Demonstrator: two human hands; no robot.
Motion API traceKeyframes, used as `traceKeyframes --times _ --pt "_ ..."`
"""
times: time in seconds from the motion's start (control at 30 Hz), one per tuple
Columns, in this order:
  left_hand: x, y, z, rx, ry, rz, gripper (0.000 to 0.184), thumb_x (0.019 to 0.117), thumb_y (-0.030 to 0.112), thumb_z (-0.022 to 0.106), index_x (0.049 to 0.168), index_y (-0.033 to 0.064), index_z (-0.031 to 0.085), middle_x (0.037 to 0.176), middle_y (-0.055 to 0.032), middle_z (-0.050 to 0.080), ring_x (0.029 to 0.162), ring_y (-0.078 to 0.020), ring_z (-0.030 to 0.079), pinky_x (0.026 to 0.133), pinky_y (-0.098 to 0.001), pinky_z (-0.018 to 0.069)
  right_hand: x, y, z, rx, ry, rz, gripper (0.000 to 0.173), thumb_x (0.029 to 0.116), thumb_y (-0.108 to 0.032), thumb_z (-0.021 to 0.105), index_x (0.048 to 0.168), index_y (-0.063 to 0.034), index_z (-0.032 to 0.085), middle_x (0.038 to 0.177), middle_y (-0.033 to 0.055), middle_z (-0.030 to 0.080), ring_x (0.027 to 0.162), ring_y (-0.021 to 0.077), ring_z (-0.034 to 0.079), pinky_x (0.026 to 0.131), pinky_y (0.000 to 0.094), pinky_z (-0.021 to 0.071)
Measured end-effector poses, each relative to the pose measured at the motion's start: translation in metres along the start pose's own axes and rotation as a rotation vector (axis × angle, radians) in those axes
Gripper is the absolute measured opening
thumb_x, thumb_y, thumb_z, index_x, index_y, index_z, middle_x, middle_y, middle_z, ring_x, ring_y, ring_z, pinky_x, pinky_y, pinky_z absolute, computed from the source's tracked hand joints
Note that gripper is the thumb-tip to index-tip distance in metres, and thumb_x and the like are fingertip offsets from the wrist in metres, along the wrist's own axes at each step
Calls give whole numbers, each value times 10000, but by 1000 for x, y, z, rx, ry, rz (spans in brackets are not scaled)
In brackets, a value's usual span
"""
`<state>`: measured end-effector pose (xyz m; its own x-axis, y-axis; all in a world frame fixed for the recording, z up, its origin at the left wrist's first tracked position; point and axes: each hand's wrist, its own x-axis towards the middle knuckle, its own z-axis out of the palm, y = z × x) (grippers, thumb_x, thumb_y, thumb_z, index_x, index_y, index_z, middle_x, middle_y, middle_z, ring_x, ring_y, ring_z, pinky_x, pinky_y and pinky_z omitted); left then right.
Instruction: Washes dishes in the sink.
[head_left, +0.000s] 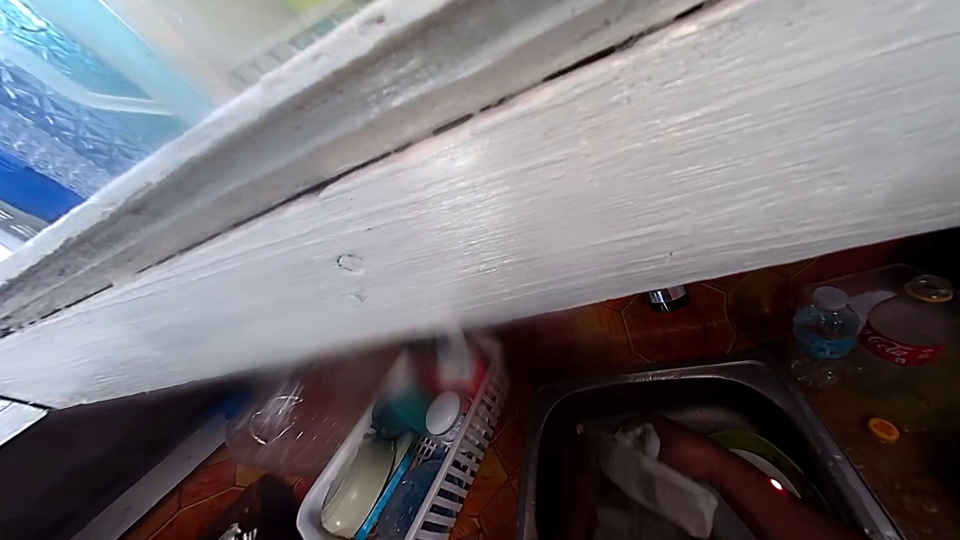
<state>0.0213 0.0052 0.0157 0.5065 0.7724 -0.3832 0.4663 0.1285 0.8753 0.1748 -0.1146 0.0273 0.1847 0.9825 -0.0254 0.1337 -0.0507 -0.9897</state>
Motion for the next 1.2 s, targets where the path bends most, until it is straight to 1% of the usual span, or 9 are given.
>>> traceKeyframes --times 0.13,0.23,0.4,0.63,0.73,0.87,1.0,1.13,1.2 --pt "14 -16 -14 -382 -132 -9 454 1122 348 319 1385 31 509 1190 -104 672 1025 -160 671 854 -358 582 -10 -8 -2 327 86 -36 222 1004 -81 518 1167 -13 653 1020 -47 693 951 -58 618 918 164 515" --pt "-6 -4 -12 -627 -129 -45 388 1127 323 276 1205 79 568 929 -25 704 827 -98 697 711 -296 601 -19 -33 0 319 346 185 276 1099 -62 397 1252 72 583 1110 102 653 1013 40 589 943 192 458" --pt "-6 -21 -17 -377 177 86 433 1120 291 378 1260 -65 580 1066 -160 669 956 -167 651 873 -367 558 1 42 -33 325 748 84 266 908 -45 710 1162 14 662 1012 95 698 892 135 663 798 336 577" --pt "-17 -19 15 183 232 431 400 1083 144 381 969 -127 651 778 -151 625 753 -188 622 770 -390 539 -9 3 40 -160 357 -194 391 987 -143 622 1338 28 641 1372 191 639 1327 276 574 1166 436 415" --pt "-23 -15 19 97 258 454 426 1086 151 360 967 -137 651 776 -144 650 760 -145 654 780 -343 559 -5 15 65 -503 435 -416 396 946 -205 651 1303 -40 700 1379 154 657 1342 323 582 1143 504 443" --pt "-37 2 5 106 297 375 495 1109 230 357 824 -77 621 630 -52 511 596 -99 535 635 -298 500 1 19 29 -511 373 -205 376 951 -142 659 1308 -28 693 1403 151 641 1382 328 539 1186 489 385" --pt "-35 12 -4 -59 354 240 487 1113 313 391 885 -47 626 691 -52 520 628 -90 522 631 -281 482 8 39 7 -321 484 -65 329 969 -114 643 1260 30 695 1338 211 659 1310 326 593 1149 455 435" --pt "-29 16 -13 -344 315 42 537 1106 405 401 1332 -56 557 1236 -223 623 1115 -238 607 971 -439 506 0 44 2 54 567 47 343 1053 -102 512 1329 71 618 1334 231 641 1263 261 603 1126 386 438" --pt "-24 15 -17 -512 269 -7 403 1101 328 448 1309 -2 549 1114 -126 653 967 -141 645 835 -340 565 -8 48 6 149 590 49 367 1066 -116 477 1365 64 592 1370 218 622 1290 230 586 1135 364 431"
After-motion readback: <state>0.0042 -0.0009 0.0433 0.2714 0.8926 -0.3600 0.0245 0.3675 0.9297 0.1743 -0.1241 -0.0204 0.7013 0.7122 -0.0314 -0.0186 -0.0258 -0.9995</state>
